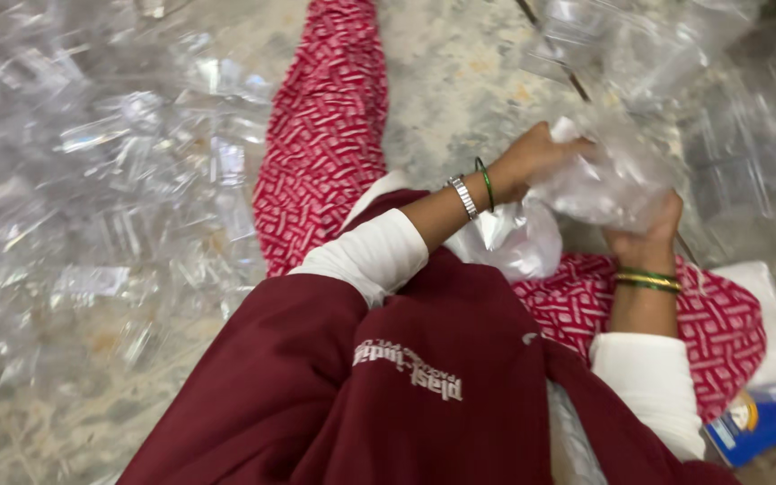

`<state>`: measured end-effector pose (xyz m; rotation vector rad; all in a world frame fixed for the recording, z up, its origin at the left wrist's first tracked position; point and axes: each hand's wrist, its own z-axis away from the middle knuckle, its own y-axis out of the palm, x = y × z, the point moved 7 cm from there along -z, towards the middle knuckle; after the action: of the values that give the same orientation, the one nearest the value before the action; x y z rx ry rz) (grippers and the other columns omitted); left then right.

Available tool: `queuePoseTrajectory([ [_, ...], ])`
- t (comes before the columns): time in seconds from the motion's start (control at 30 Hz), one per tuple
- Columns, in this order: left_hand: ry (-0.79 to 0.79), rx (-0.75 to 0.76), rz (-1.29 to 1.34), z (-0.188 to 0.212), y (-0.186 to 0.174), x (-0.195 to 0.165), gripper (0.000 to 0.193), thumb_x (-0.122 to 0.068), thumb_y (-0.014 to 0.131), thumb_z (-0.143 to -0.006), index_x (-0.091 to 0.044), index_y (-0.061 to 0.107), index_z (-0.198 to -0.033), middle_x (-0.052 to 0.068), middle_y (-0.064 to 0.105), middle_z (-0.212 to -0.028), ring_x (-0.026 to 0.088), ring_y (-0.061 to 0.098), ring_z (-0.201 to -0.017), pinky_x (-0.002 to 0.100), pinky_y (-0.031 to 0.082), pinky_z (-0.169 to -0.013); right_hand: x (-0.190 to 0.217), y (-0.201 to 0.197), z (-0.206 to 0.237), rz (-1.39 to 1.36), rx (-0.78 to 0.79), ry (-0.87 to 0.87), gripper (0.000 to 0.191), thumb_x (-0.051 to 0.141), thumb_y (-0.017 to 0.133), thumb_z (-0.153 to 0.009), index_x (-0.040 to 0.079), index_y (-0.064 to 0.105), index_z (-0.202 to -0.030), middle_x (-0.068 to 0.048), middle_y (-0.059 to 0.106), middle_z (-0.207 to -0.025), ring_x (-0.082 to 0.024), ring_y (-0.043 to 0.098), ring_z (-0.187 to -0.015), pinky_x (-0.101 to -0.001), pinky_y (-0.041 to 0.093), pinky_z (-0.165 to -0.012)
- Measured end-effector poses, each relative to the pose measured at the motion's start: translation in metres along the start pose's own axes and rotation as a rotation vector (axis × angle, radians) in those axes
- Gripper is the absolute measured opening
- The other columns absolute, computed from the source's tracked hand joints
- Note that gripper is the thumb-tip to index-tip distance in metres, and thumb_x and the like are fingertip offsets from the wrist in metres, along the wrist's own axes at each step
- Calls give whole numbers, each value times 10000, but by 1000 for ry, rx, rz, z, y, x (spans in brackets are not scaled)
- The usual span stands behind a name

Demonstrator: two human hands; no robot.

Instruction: The person sits on the floor and repeatedly places clear plastic containers into a white polythene bag. They open the bag, insert one container at a time, and set the filled bag aside. The process is repeated with multiple containers.

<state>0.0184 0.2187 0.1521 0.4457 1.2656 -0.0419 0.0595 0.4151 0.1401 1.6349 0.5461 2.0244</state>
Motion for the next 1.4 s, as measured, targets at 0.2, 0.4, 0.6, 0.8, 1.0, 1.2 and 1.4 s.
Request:
queuePoseTrajectory([
  [0.2,893,-460,-763,52,-65,-37,226,-214,624,-1002,-24,738,-955,198,720,-956,357,685,-861,438,547,-817,-30,113,36,-142,263,244,364,62,594,-892,-1,669,-1243,-67,719,-1217,-176,684,-1078,-321,590,-939],
  [0.4,86,-256,-341,40,-126,64,198,-220,714,-893,-33,764,-851,141,734,-736,229,652,-646,373,523,-587,-56,204,73,-182,524,387,329,86,620,-858,37,669,-1179,-26,715,-1198,-166,681,-1079,-339,609,-936],
  [0.6,253,-664,-117,72,-216,31,210,-166,756,-979,28,731,-900,38,646,-788,113,545,-678,306,421,-572,-99,183,-24,231,268,301,295,109,646,-824,74,669,-1116,16,712,-1179,-157,678,-1081,-356,628,-933],
  [0.8,373,-426,306,93,-252,-29,388,-10,756,-958,74,588,-1297,138,674,-1130,196,684,-955,345,571,-847,-124,126,-197,378,-100,-291,136,47,623,-960,77,682,-1079,38,580,-914,-103,492,-863,-293,447,-800],
  [1.0,408,-73,548,111,-207,-83,439,-138,589,-1078,6,497,-1482,195,682,-1335,260,707,-1117,401,587,-1023,-123,183,-156,315,235,-293,146,120,639,-1103,26,610,-1212,-10,609,-1188,-104,553,-1091,-276,461,-982],
  [1.2,613,19,524,117,-171,-127,288,-154,583,-1131,2,575,-1372,164,680,-1291,220,683,-1155,374,558,-1061,-89,270,-3,649,741,-48,422,132,759,-978,17,531,-1314,-1,625,-1187,-86,600,-1121,-244,509,-958],
  [1.4,396,-217,598,90,-146,-88,332,-73,722,-993,66,614,-1273,151,707,-1154,229,701,-1015,377,588,-888,-65,243,51,830,257,-121,228,126,831,-995,-7,656,-1057,11,663,-944,-81,555,-858,-252,492,-781],
])
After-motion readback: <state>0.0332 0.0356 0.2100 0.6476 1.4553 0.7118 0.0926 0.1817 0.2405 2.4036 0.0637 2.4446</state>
